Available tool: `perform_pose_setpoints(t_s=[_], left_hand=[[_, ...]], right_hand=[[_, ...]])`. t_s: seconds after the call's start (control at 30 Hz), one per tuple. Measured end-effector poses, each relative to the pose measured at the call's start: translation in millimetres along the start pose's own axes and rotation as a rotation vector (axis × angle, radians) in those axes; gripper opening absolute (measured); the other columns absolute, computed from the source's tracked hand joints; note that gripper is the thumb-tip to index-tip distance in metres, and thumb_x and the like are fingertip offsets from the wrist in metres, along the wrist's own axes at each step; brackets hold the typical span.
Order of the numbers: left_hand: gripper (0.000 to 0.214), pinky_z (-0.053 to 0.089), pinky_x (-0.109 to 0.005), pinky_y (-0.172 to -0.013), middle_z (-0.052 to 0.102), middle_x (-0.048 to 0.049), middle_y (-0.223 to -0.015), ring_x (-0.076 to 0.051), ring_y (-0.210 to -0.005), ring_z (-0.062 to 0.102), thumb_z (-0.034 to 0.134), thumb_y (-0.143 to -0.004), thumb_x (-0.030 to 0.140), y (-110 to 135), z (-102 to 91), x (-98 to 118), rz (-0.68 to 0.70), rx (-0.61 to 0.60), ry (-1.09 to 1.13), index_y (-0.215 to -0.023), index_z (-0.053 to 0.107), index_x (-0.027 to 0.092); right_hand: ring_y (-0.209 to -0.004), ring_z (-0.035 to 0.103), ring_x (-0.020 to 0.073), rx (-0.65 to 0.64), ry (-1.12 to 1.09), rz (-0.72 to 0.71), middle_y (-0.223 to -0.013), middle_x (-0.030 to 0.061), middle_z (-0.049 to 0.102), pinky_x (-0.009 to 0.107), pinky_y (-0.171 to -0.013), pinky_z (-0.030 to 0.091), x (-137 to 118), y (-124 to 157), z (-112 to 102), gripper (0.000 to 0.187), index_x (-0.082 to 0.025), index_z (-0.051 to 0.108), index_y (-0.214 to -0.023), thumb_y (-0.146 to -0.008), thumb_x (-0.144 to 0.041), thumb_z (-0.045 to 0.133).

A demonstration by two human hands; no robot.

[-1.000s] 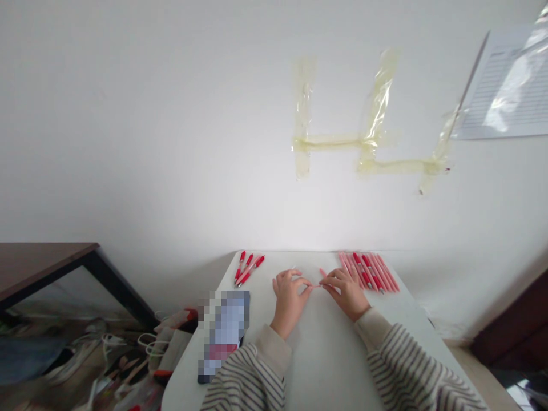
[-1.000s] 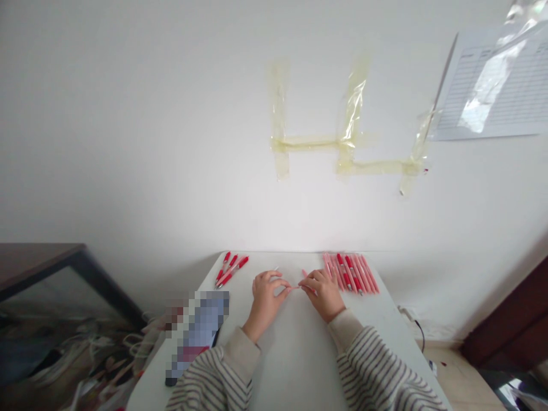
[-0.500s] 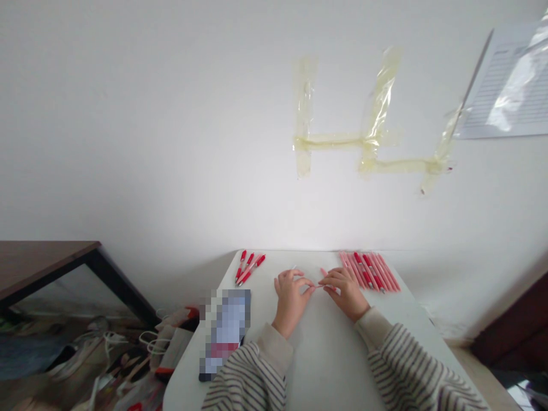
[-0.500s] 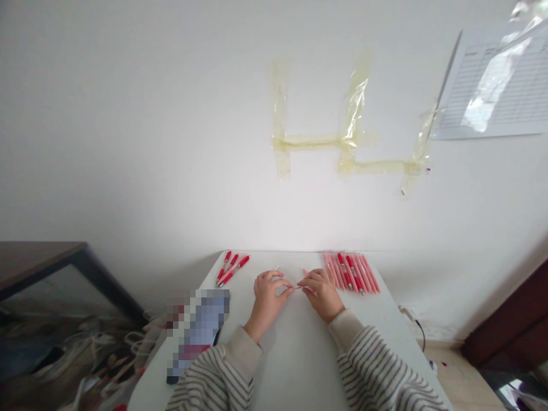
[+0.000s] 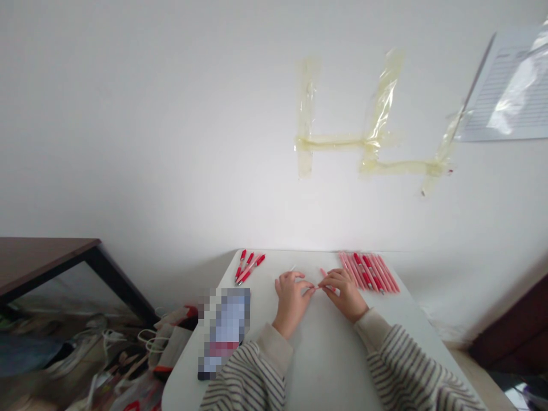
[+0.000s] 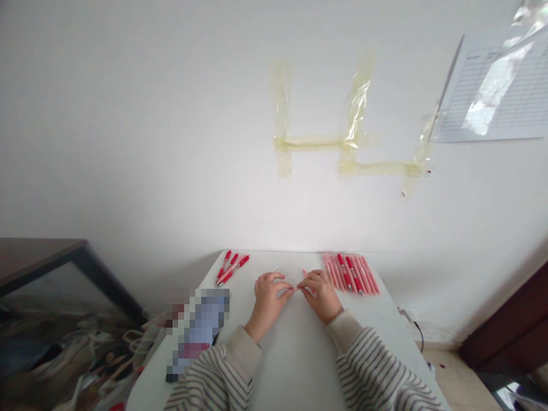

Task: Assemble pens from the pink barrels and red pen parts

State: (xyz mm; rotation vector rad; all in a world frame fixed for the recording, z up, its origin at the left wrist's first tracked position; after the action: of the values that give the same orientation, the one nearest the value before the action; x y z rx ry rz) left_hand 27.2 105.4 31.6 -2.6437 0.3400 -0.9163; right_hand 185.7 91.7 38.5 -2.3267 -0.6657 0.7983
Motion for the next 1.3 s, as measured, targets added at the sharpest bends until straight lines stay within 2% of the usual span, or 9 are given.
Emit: perform_pose_setpoints(t_s=[0.43, 0.67, 1.1, 1.3], left_hand=[[0.008, 0.024, -0.065, -0.114, 0.066, -0.0012, -0.118, -0.029, -0.123, 0.047, 0.077, -0.077, 0.027, -0.3, -7.4, 5.3, 0.008, 0.021, 0.013, -0.080, 0.078, 0.035], [0.008, 0.022, -0.071, -0.113, 0.067, -0.0028, -0.116, -0.030, -0.122, 0.049, 0.080, -0.075, 0.028, -1.6, -7.3, 5.3, 0.021, 0.028, 0.026, -0.079, 0.079, 0.035], [0.004, 0.021, -0.066, -0.116, 0.068, -0.0012, -0.114, -0.028, -0.122, 0.050, 0.078, -0.074, 0.030, 0.5, -7.5, 5.7, 0.016, 0.057, 0.021, -0.074, 0.079, 0.034], [0.006, 0.022, -0.065, -0.116, 0.067, -0.0006, -0.115, -0.027, -0.121, 0.050, 0.077, -0.074, 0.027, 0.0, -10.6, 2.6, -0.012, 0.074, 0.011, -0.074, 0.078, 0.033]], right_hand=[[-0.100, 0.062, 0.0247, 0.000, 0.023, 0.012, -0.093, 0.0056, 0.074, 0.044, -0.090, 0.053, -3.2, 0.6, -0.2, 0.015, -0.028, 0.077, -0.096, -0.091, -0.022, 0.064], [-0.101, 0.062, 0.0245, 0.031, -0.020, 0.040, -0.094, 0.0070, 0.074, 0.043, -0.090, 0.053, 1.7, 1.8, 0.2, 0.016, -0.026, 0.077, -0.097, -0.091, -0.021, 0.063], [-0.100, 0.062, 0.0247, 0.003, -0.090, 0.106, -0.096, 0.0090, 0.072, 0.042, -0.090, 0.054, 13.3, 3.7, 6.2, 0.016, -0.025, 0.077, -0.099, -0.089, -0.025, 0.066], [-0.103, 0.061, 0.0243, 0.009, 0.009, 0.080, -0.100, 0.0080, 0.073, 0.042, -0.092, 0.051, 9.3, 1.4, 0.1, 0.019, -0.026, 0.075, -0.104, -0.094, -0.029, 0.060]])
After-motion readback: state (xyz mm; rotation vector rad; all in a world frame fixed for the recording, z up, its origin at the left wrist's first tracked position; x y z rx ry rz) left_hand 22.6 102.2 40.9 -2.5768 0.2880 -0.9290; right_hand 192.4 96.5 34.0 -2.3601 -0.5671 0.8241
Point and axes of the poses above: each hand's wrist, its own y-axis away from the middle knuckle, its own z-axis out of the palm, x = y × z, the point moved 9 cm from there along -y, towards the middle knuckle
